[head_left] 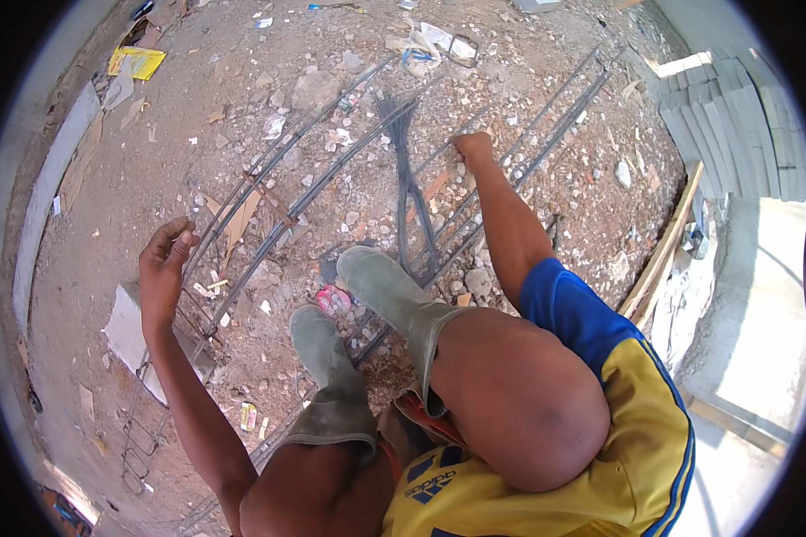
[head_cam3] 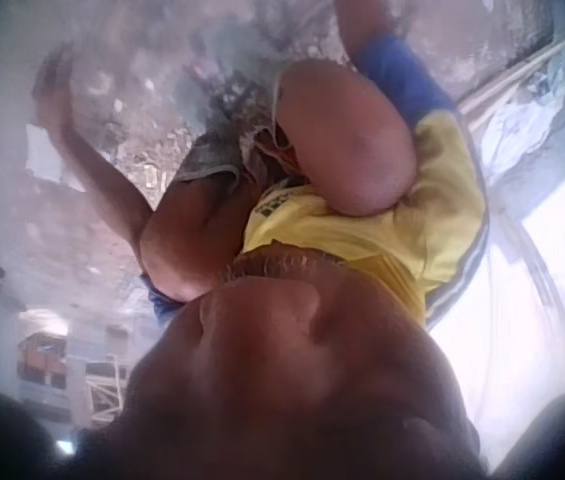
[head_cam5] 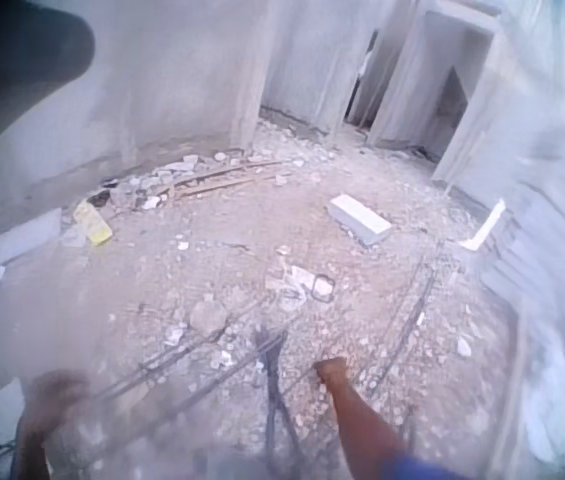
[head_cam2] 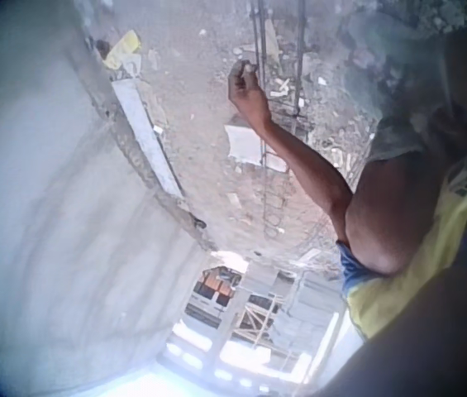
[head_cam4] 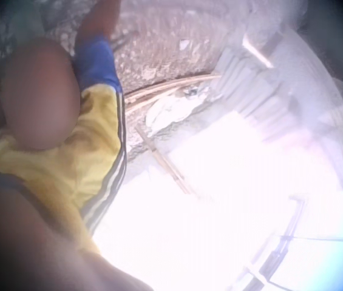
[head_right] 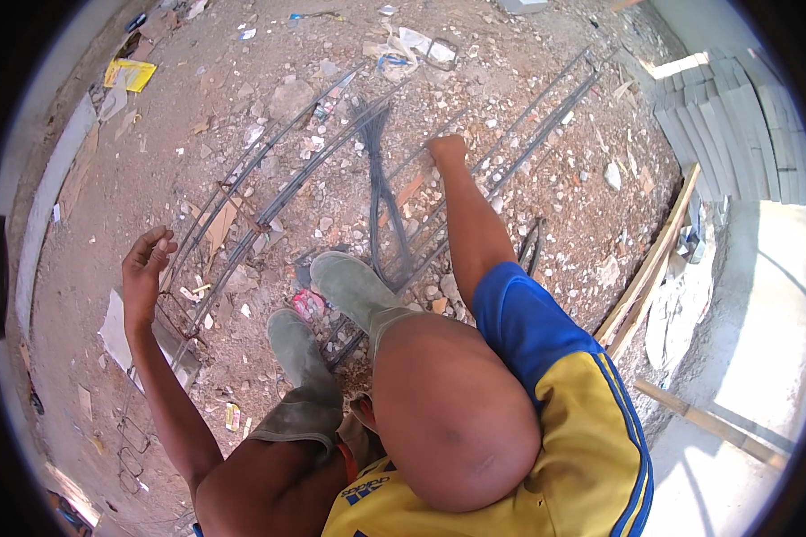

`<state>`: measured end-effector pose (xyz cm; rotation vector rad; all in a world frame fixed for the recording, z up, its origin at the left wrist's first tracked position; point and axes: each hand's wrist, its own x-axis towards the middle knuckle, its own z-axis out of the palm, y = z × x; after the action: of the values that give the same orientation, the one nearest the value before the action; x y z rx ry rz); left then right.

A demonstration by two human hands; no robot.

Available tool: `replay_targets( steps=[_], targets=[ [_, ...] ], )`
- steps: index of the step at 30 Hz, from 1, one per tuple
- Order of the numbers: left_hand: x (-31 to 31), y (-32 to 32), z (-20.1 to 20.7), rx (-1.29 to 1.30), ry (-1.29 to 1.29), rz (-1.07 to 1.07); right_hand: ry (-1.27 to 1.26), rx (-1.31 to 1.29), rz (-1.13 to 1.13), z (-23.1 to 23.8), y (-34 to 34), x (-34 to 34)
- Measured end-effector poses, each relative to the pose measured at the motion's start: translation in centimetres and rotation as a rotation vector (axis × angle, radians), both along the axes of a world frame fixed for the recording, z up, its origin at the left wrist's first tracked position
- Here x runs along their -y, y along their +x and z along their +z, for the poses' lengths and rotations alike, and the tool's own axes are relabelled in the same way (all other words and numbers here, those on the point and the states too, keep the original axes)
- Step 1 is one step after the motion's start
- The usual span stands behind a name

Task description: The person secures rebar together with wire using pliers while sitting on the ground at a construction site.

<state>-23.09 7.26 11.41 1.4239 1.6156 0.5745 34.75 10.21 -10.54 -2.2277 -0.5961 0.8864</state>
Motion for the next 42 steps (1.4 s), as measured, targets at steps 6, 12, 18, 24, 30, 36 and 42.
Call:
replay_targets(
  steps=[6,12,18,24,30,36,42],
  targets=[
    [-0.5,-0.5,-2.1,0.143,-0.041,-0.025,-0.129,0.053,0.065,-0.6,1.2,-1.3],
    [0.3,-1.7,-3.2,0.22,-0.023,0.024,-0.077,-0.064,-0.06,0.8,-0.4,-0.7],
    [2.0,-1.5,-2.4,0.157,-0.007,0.1,0.34,0.023,-0.212,8.2,3.2,0.9],
    [1.5,0.2,-2.4,0.15,0.033,0.131,0.683,-0.114,-0.176,20.3,1.8,1.2],
    [-0.9,3.3,-1.8,0.208,0.171,0.074,0.678,-0.495,0.071,22.5,-8.1,-3.7],
    [-2.1,4.3,-3.6,0.186,0.149,0.04,0.44,-0.602,0.275,18.4,-18.6,-6.8],
    [-3.3,4.9,-4.7,0.114,0.152,-0.033,0.328,-0.693,0.264,15.6,-21.7,-7.1]
  ],
)
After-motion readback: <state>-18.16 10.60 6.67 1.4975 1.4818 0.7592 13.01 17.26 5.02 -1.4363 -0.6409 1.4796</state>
